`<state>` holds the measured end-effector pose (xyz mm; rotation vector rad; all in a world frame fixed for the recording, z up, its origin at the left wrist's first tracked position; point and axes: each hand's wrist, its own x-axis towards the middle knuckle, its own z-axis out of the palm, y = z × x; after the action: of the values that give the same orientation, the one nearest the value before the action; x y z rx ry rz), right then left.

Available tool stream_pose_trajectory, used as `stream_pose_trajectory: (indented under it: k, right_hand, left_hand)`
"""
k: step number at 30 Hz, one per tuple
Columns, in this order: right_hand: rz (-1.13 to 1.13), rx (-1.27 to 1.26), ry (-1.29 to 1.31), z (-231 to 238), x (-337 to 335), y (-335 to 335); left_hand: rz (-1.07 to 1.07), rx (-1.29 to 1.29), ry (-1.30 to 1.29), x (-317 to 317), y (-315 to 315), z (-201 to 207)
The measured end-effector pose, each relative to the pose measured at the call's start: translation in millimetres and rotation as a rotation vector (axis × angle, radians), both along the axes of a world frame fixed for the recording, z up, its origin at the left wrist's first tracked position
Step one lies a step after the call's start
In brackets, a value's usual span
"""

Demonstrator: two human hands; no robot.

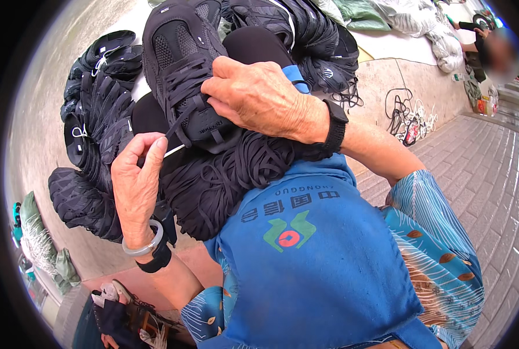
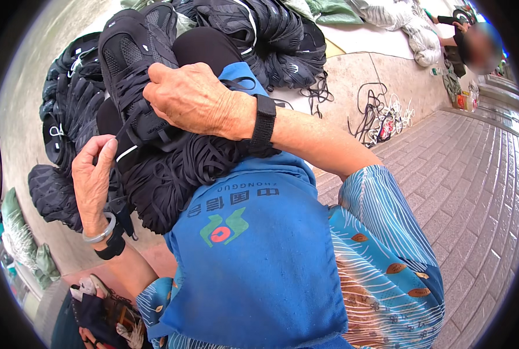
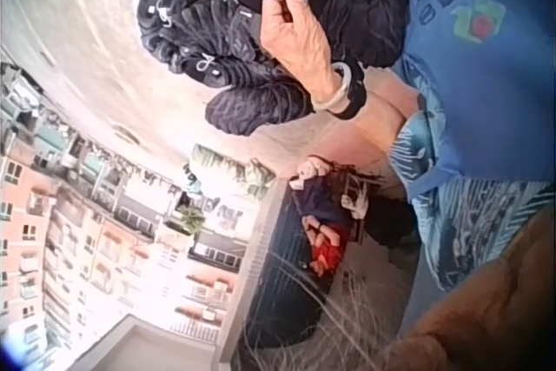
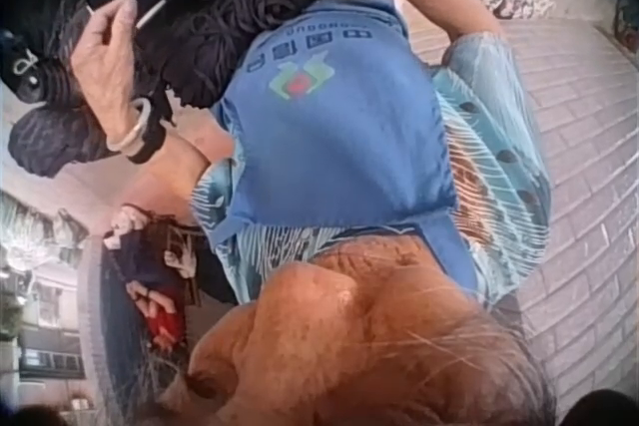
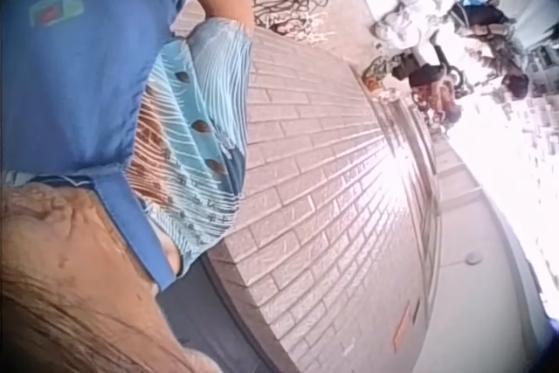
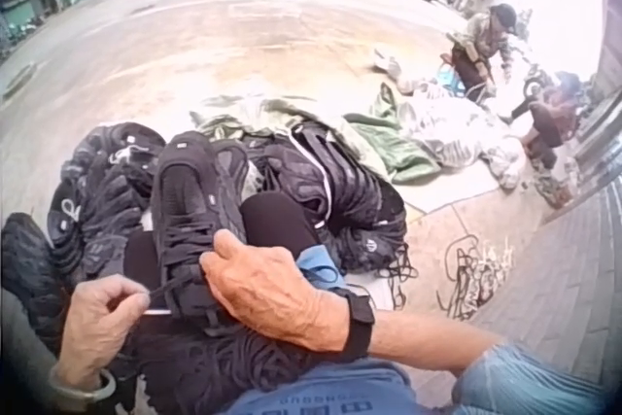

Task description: Lacing shoelaces into the eyelets of black shoe uppers.

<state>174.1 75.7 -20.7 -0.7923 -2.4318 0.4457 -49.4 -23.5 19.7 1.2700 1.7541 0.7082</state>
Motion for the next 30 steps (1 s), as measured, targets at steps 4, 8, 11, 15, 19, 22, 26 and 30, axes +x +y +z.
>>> stream_pose_trajectory:
  k: [4, 8, 11, 15, 19, 22, 26, 30]
  right_hand:
    - [-0.012, -0.075, 0.089, -6, -1, 2]
    - [0.033, -0.246, 0.114, -7, 0, 12]
    - [0.056, -0.291, 0.127, -8, -1, 13]
    - [0.062, -0.279, 0.148, -9, -1, 14]
    - [0.08, -0.162, 0.175, -15, 1, 13]
    - [0.075, -0.071, 0.138, -15, 0, 10]
    - [0.087, -0.067, 0.156, -18, 2, 12]
    - [0.121, -0.038, 0.159, -18, 1, 13]
  left_hand:
    - [-0.041, 0.128, 0.115, 11, 3, 2]
    - [0.033, 0.111, 0.037, 29, 12, 0]
    - [0.01, 0.082, 0.115, 38, 20, -2]
    - [-0.021, 0.118, 0.286, 47, 25, 0]
    - [-0.096, 0.135, 0.411, 46, 31, -2]
    - [-0.159, 0.232, 0.444, 45, 32, -1]
    - [-0.262, 0.429, 0.539, 47, 34, 6]
    - [-0.252, 0.269, 0.444, 48, 35, 8]
